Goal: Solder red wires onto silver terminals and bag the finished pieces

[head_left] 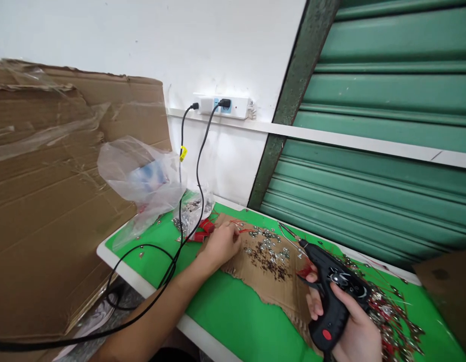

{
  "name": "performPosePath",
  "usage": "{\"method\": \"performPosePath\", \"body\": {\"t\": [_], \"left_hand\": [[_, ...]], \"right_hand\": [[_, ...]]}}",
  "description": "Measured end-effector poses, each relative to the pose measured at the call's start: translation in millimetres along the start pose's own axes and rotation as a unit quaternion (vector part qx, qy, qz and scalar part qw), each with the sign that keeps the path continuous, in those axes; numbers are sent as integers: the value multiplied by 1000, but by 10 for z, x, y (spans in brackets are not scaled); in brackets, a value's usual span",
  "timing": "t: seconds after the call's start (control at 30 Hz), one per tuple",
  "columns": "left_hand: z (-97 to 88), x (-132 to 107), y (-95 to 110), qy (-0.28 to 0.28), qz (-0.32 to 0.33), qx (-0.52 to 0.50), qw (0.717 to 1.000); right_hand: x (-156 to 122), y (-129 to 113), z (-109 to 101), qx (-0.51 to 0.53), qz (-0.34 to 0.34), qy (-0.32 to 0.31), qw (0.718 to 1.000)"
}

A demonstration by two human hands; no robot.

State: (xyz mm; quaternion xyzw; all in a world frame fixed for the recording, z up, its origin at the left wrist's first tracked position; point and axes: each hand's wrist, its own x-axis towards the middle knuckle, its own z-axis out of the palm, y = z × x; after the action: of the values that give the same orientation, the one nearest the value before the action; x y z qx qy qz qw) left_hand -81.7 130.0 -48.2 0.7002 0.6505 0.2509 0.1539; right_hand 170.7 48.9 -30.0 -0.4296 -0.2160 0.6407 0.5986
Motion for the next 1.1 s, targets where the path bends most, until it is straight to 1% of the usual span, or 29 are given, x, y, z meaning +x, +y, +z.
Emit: {"method": "performPosePath", "body": {"t": [0.07,0.2,0.37,0.43,0.5,0.57,0.6,0.63,0.73,0.83,0.93,1.1], "left_hand": [[-6,8,-19,-4,0,3,1000],[-10,37,-34,-41,-1,24,999],[11,33,4,-88,-17,100,991],[-8,11,20,-79,0,125,989],[-60,-12,21,-47,40,134,989],[-135,-29,3,-24,74,109,991],[-173,-33,-15,-27,86,84,992],[-205,-35,-39,-46,95,50,993],[-240,-28,-134,-131,115,-41,984],[-204,-13,-217,-180,117,-91,972],[-191,-6,-244,-185,125,-103,969],[-251,-10,-219,-177,136,-98,970]], "right_hand": [[10,22,-11,3,3,-8,1000],[30,50,-34,-10,10,-21,1000],[66,115,-92,-48,-8,-10,999],[58,122,-85,-64,3,-20,998],[31,107,-52,-79,36,-39,995],[-2,81,-8,-96,76,-56,991],[-16,69,10,-107,92,-61,988],[-25,59,25,-118,106,-65,985],[-27,54,37,-152,128,-63,978],[-14,70,25,-186,137,-64,971],[-11,79,21,-217,140,-61,964],[-17,65,6,-233,154,-56,959]]}}
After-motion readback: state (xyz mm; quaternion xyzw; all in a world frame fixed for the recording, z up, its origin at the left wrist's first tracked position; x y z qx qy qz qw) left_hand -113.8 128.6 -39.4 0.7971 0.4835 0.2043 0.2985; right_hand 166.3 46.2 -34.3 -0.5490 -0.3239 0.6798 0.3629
